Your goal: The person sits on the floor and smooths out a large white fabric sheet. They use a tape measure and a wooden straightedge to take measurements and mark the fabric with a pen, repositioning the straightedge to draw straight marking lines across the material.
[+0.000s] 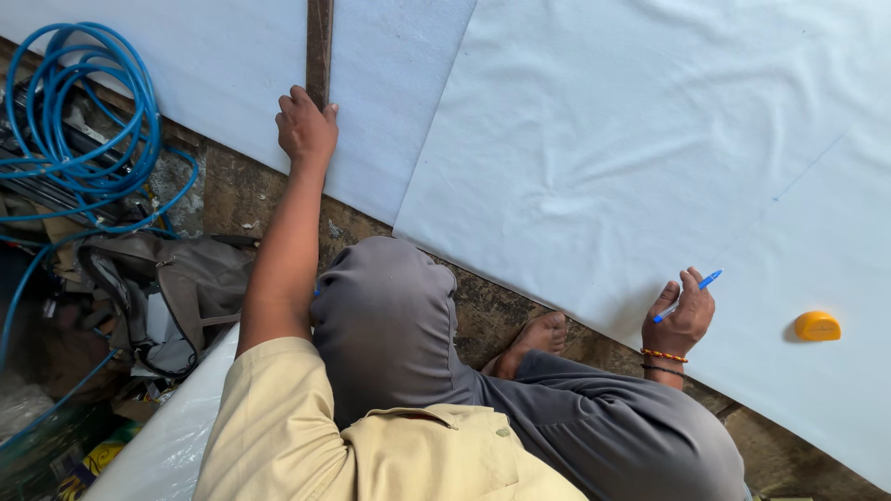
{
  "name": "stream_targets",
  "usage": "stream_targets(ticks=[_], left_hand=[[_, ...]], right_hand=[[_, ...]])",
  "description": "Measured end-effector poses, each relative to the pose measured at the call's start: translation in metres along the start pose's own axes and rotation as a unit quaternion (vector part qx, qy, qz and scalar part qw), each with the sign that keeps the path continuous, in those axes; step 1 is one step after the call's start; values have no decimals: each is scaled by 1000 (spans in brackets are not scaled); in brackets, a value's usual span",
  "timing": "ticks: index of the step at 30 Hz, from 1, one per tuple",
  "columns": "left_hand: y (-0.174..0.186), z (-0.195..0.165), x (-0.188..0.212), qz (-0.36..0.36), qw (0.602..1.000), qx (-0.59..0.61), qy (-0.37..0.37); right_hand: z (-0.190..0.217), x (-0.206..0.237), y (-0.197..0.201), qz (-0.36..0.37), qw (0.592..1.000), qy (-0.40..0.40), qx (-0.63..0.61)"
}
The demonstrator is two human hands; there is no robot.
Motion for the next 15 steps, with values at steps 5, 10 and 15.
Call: stream_targets(ticks=[5, 10, 15], left_hand=[[7, -1, 7, 27, 999, 14, -29], [-6, -81, 63, 202, 947, 161, -189], [-36, -201, 150, 461, 813, 311, -174]], right_hand=[[58, -19, -22, 44, 975, -25, -216], [147, -47, -49, 169, 930, 102, -311], [213, -66, -86, 336, 836, 47, -432]])
Point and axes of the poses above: each hand's wrist, its own x-axis away from the middle knuckle, its own y-axis out of the back of the hand, z = x × y, the point moved 8 cm from there along -x, towards the middle knuckle, and after that the axes turned 9 degrees about z, right-handed, at the moved point
